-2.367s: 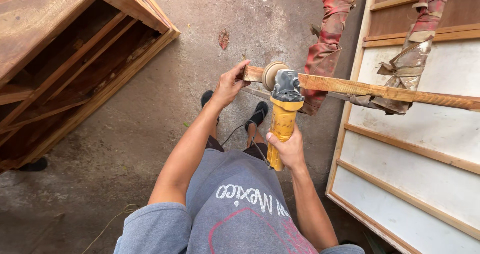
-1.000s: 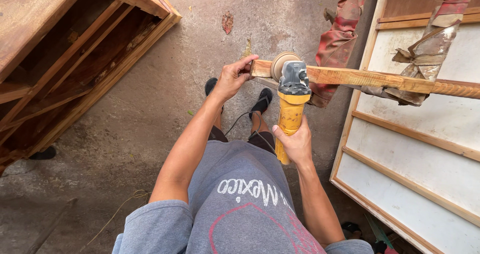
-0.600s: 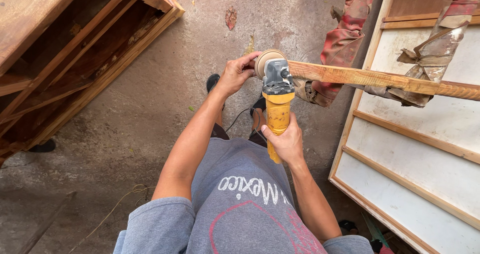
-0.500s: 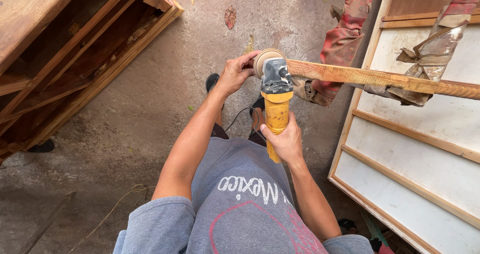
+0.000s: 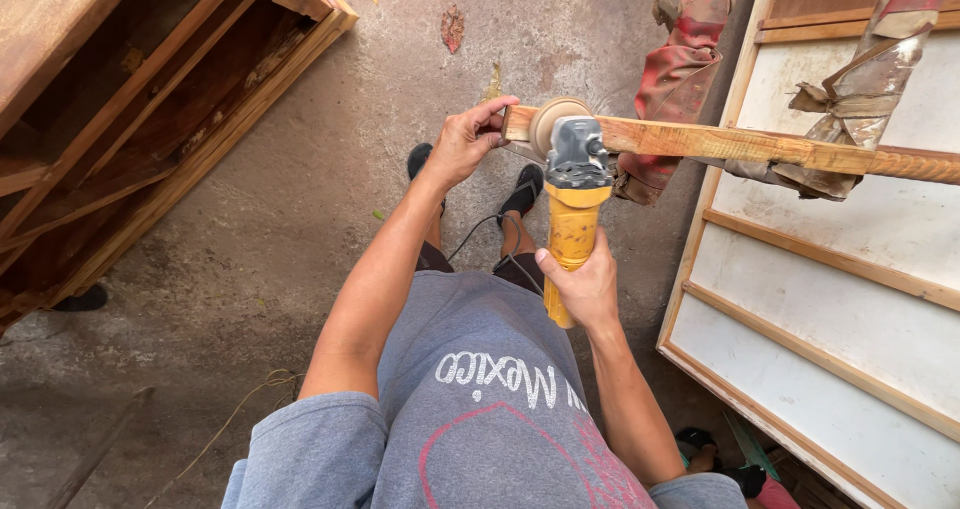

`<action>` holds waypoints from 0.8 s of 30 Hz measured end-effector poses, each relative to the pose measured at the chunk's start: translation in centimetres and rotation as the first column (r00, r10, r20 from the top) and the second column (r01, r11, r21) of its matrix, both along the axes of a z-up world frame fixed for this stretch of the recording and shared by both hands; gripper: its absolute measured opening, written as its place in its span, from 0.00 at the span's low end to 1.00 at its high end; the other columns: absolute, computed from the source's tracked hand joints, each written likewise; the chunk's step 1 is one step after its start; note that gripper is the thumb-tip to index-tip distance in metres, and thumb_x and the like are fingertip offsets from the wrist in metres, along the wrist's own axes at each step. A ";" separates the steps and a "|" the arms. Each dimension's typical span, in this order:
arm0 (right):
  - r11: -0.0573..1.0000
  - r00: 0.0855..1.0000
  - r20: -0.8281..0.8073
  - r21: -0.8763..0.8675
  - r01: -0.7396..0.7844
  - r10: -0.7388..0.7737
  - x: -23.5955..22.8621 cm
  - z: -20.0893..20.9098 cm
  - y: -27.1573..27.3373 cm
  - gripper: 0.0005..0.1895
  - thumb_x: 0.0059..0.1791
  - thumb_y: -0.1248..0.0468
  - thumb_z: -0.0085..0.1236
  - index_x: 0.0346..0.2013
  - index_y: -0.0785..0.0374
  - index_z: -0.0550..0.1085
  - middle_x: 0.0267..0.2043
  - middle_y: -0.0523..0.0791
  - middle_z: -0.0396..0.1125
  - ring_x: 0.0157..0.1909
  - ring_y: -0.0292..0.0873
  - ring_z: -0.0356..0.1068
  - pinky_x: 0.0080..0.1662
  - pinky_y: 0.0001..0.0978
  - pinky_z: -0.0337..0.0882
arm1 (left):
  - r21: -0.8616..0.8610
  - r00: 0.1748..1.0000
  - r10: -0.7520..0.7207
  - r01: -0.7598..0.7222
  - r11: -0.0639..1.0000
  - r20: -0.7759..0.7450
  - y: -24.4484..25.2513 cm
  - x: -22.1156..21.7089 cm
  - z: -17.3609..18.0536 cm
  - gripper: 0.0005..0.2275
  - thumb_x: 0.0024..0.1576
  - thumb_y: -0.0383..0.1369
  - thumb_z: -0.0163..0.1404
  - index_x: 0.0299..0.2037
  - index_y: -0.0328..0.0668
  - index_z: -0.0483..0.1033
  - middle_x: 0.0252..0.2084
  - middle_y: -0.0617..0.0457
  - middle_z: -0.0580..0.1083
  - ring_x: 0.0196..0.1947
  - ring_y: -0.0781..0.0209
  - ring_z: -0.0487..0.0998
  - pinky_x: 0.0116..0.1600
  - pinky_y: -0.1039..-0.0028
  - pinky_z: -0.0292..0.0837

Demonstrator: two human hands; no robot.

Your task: The person sands a decorative wooden spindle and a square wooden post using a power sander, holding the wood pieces by hand and turning them to reach all sides.

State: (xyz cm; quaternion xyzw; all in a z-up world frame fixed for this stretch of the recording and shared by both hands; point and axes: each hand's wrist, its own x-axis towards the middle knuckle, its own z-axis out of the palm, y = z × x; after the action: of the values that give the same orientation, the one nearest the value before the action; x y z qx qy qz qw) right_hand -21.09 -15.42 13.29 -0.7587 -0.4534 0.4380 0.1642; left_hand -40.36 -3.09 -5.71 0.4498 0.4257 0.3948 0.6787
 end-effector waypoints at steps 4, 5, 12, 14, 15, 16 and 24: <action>0.998 0.999 0.010 -0.030 -0.053 0.053 -1.3 -0.1 0.3 0.34 0.42 0.53 0.71 0.53 0.70 0.68 0.42 0.53 0.76 0.44 0.47 0.79 0.47 0.40 0.77 | 0.011 1.000 -0.011 0.011 1.000 -0.006 0.1 -0.1 -0.2 0.25 0.57 0.14 0.52 0.64 0.43 0.72 0.43 0.54 0.80 0.44 0.69 0.81 0.52 0.75 0.81; 0.997 0.998 -0.001 -0.029 -0.067 0.067 -1.6 -0.2 0.4 0.34 0.42 0.53 0.71 0.53 0.70 0.68 0.42 0.53 0.76 0.44 0.47 0.79 0.47 0.40 0.77 | 0.014 0.999 -0.017 0.017 1.000 -0.040 0.1 -0.1 -0.2 0.25 0.56 0.14 0.52 0.64 0.43 0.72 0.42 0.54 0.80 0.44 0.69 0.81 0.51 0.75 0.81; 0.995 0.996 0.003 -0.046 -0.085 0.085 -2.0 -0.2 0.1 0.36 0.41 0.54 0.70 0.56 0.70 0.66 0.43 0.53 0.76 0.45 0.48 0.79 0.47 0.41 0.77 | -0.012 1.000 -0.012 0.012 1.000 0.016 0.2 0.0 -0.4 0.25 0.56 0.14 0.50 0.64 0.43 0.73 0.43 0.55 0.81 0.45 0.70 0.81 0.52 0.74 0.82; 0.997 0.998 0.002 -0.036 -0.070 0.070 -1.9 -0.3 -0.2 0.35 0.42 0.54 0.70 0.55 0.70 0.67 0.43 0.53 0.76 0.45 0.48 0.79 0.47 0.41 0.77 | -0.013 1.000 -0.021 0.021 1.000 0.005 0.3 -0.2 -0.3 0.25 0.57 0.14 0.52 0.65 0.43 0.72 0.42 0.55 0.80 0.44 0.69 0.80 0.51 0.75 0.80; 0.998 0.998 0.001 -0.026 -0.058 0.058 -1.7 -0.4 -0.4 0.33 0.42 0.55 0.71 0.54 0.70 0.67 0.43 0.53 0.76 0.45 0.48 0.79 0.47 0.41 0.77 | -0.012 1.000 -0.025 0.025 1.000 0.007 0.2 -0.1 -0.2 0.25 0.57 0.14 0.52 0.65 0.43 0.72 0.42 0.55 0.80 0.44 0.69 0.80 0.51 0.75 0.80; 0.998 0.999 0.003 -0.026 -0.054 0.054 -1.4 -0.4 -0.6 0.33 0.42 0.55 0.71 0.54 0.70 0.67 0.43 0.53 0.76 0.45 0.48 0.79 0.47 0.41 0.77 | -0.038 0.999 -0.020 0.021 0.999 0.030 0.1 -0.1 -0.1 0.25 0.57 0.14 0.51 0.65 0.43 0.72 0.42 0.55 0.80 0.44 0.70 0.80 0.51 0.75 0.81; 0.998 0.998 -0.008 0.007 0.061 -0.061 1.0 -0.4 -1.3 0.30 0.43 0.56 0.71 0.51 0.70 0.69 0.43 0.53 0.75 0.44 0.47 0.78 0.47 0.41 0.77 | -0.072 0.997 -0.020 0.025 0.997 0.071 0.3 -0.1 0.0 0.25 0.57 0.14 0.51 0.65 0.44 0.72 0.44 0.55 0.80 0.46 0.70 0.80 0.52 0.76 0.80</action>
State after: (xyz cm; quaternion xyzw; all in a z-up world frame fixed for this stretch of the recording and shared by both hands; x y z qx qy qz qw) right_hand -20.14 -16.72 12.85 -0.7699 -0.4309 0.4342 0.1820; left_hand -40.51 -2.82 -5.67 0.4152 0.4106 0.3871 0.7135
